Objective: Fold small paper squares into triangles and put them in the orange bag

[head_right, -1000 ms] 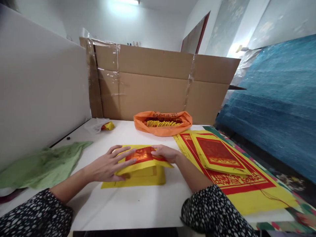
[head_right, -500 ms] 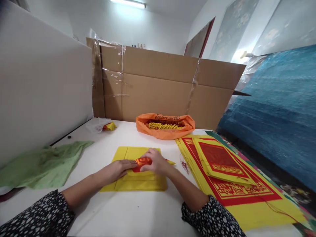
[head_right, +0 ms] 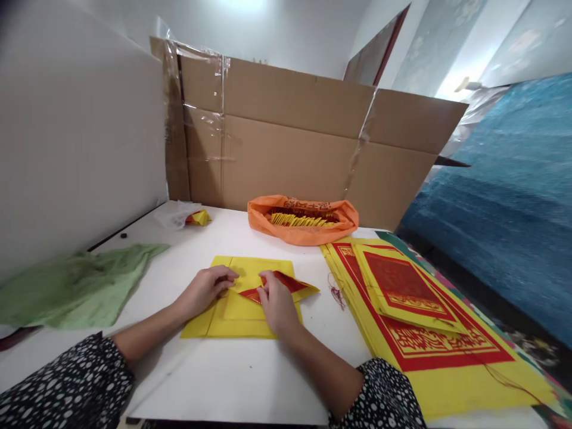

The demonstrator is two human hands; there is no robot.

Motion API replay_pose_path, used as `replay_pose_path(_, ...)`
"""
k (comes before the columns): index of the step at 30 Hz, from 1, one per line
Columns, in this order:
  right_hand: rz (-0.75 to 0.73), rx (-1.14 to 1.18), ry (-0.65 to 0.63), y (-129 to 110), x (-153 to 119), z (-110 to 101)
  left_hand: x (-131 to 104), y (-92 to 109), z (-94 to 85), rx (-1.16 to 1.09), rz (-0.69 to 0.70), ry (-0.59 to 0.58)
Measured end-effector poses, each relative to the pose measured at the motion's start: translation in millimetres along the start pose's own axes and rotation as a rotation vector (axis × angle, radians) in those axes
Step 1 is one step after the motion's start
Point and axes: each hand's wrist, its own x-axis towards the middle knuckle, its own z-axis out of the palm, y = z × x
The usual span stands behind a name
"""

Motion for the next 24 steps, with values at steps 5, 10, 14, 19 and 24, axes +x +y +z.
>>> replay_pose_path(5, -0.082, -0.172, -0.056, -4, -2, 1, -2, 1, 4.0, 0.099, 0.083, 0.000)
replay_pose_path(10, -0.057, -0.269, -0.088, -4, -1, 1, -6, 0, 9.0, 0.210, 0.147, -0.013)
replay_pose_path(14, -0.074, -0.275, -0.089, -3, 0, 1, -6, -1, 11.5, 0.277, 0.195, -0.031)
replay_pose_path(19, -0.093, -0.269, -0.070, -2, 1, 1, -7, -4, 12.1, 0.320, 0.214, -0.050)
replay_pose_path(24, -0.105, -0.334, -0.072, 2, 1, 5, -8, -2, 12.4, 0.356, 0.203, -0.074)
